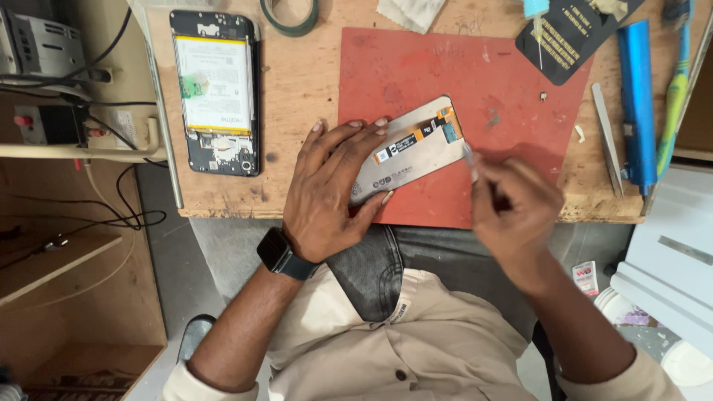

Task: The person cleans and prepares a replacement mobile phone screen by using a small tool to scrape the edges and then manipulates a flexible connector.

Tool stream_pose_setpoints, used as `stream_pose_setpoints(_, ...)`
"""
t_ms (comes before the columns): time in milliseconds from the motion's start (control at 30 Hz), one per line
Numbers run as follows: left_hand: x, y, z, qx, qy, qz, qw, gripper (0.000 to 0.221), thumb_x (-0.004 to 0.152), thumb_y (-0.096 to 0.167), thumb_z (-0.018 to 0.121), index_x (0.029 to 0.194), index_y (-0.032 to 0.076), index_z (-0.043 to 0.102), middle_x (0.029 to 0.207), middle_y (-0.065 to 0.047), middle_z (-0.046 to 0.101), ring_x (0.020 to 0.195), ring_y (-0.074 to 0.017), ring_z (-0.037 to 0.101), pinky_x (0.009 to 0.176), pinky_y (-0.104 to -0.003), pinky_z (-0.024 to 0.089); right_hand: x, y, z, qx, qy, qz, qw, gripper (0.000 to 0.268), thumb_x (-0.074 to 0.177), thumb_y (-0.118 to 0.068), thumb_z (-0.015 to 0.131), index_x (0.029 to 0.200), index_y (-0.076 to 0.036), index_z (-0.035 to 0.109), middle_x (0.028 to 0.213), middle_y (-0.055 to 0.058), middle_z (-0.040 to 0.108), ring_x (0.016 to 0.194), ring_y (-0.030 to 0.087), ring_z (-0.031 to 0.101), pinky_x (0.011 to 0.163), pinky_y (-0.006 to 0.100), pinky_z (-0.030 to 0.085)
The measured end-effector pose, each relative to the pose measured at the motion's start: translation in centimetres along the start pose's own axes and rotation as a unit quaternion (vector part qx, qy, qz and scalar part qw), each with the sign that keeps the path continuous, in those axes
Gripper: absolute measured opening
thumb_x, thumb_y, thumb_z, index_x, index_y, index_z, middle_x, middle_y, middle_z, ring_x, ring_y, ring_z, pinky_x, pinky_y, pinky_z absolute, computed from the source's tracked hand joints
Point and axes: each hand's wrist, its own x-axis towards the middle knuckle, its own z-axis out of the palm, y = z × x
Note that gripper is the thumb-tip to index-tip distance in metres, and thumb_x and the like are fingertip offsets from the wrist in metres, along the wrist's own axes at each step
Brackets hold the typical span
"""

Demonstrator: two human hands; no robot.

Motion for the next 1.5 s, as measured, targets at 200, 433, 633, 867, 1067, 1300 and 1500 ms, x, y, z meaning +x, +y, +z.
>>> stream_pose_setpoints(200, -0.1, 0.0, 0.1, 0.002, 0.0, -0.001, 1.0, 0.074, 0.083, 0.023, 0.081, 0.148, 0.009, 0.049, 0.153, -0.005, 0.055, 0.145, -0.0286, 0.047, 0.127, -0.058, 0.025, 0.2, 0.1, 0.0, -0.006, -0.011, 0.008, 1.0, 0.012, 0.093, 0.009, 0.075, 0.104, 0.003, 0.074, 0.073, 0.01, 0.056, 0.055, 0.014, 0.05, 0.053, 0.03, 0.037)
stream_pose_setpoints(433, -0.8, -0.7, 0.7, 0.001, -0.001, 0.0, 1.0, 0.074, 0.084, 0.023, 0.081, 0.149, 0.009, 0.049, 0.154, -0.005, 0.055, 0.145, -0.0291, 0.046, 0.128, -0.058, 0.025, -0.4, 0.3, 0.3, -0.012, -0.011, -0.019, 1.0, 0.009, 0.093, 0.007, 0.075, 0.1, 0.001, 0.074, 0.074, 0.01, 0.058, 0.057, 0.016, 0.05, 0.052, 0.03, 0.038)
stream_pose_setpoints(633, -1.5, -1.6, 1.4, -0.003, 0.0, 0.003, 1.0, 0.073, 0.084, 0.022, 0.081, 0.148, 0.009, 0.049, 0.154, -0.006, 0.055, 0.145, -0.0289, 0.046, 0.127, -0.058, 0.025, 0.2, -1.0, 0.3, -0.004, -0.027, -0.032, 0.999, 0.011, 0.091, 0.006, 0.074, 0.101, 0.001, 0.073, 0.076, 0.01, 0.058, 0.059, 0.016, 0.052, 0.056, 0.031, 0.04)
stream_pose_setpoints(867, -3.2, -3.6, 3.2, 0.004, 0.006, 0.001, 1.0, 0.072, 0.085, 0.023, 0.081, 0.149, 0.009, 0.049, 0.153, -0.006, 0.055, 0.145, -0.0288, 0.046, 0.127, -0.059, 0.025, 0.6, -2.1, 0.6, 0.004, -0.022, -0.002, 1.0, 0.01, 0.094, 0.007, 0.076, 0.102, 0.002, 0.075, 0.071, 0.009, 0.055, 0.055, 0.018, 0.049, 0.053, 0.033, 0.037)
stream_pose_setpoints(1067, -4.9, -5.5, 4.7, 0.005, 0.006, 0.001, 1.0, 0.072, 0.085, 0.023, 0.081, 0.148, 0.009, 0.05, 0.152, -0.005, 0.055, 0.144, -0.0287, 0.047, 0.128, -0.058, 0.026, -0.2, -0.7, 0.9, -0.01, -0.033, -0.058, 0.998, 0.008, 0.093, 0.004, 0.073, 0.098, -0.002, 0.072, 0.078, 0.009, 0.06, 0.063, 0.018, 0.054, 0.054, 0.032, 0.041)
stream_pose_setpoints(1300, -5.5, -6.2, 5.2, 0.0, 0.003, 0.002, 1.0, 0.072, 0.084, 0.022, 0.081, 0.148, 0.009, 0.05, 0.154, -0.005, 0.055, 0.144, -0.0282, 0.048, 0.128, -0.058, 0.026, -0.1, -1.2, 1.1, -0.002, -0.043, -0.073, 0.996, 0.007, 0.091, 0.005, 0.075, 0.094, -0.001, 0.073, 0.072, 0.01, 0.055, 0.059, 0.019, 0.052, 0.056, 0.035, 0.042)
stream_pose_setpoints(1500, -5.6, -6.5, 5.4, 0.005, 0.005, 0.006, 1.0, 0.072, 0.084, 0.023, 0.08, 0.148, 0.008, 0.05, 0.153, -0.005, 0.055, 0.143, -0.0289, 0.047, 0.127, -0.058, 0.026, 1.1, -2.3, 0.9, 0.018, -0.03, -0.099, 0.994, 0.008, 0.094, 0.005, 0.075, 0.099, 0.001, 0.069, 0.08, 0.012, 0.06, 0.065, 0.02, 0.057, 0.059, 0.034, 0.045)
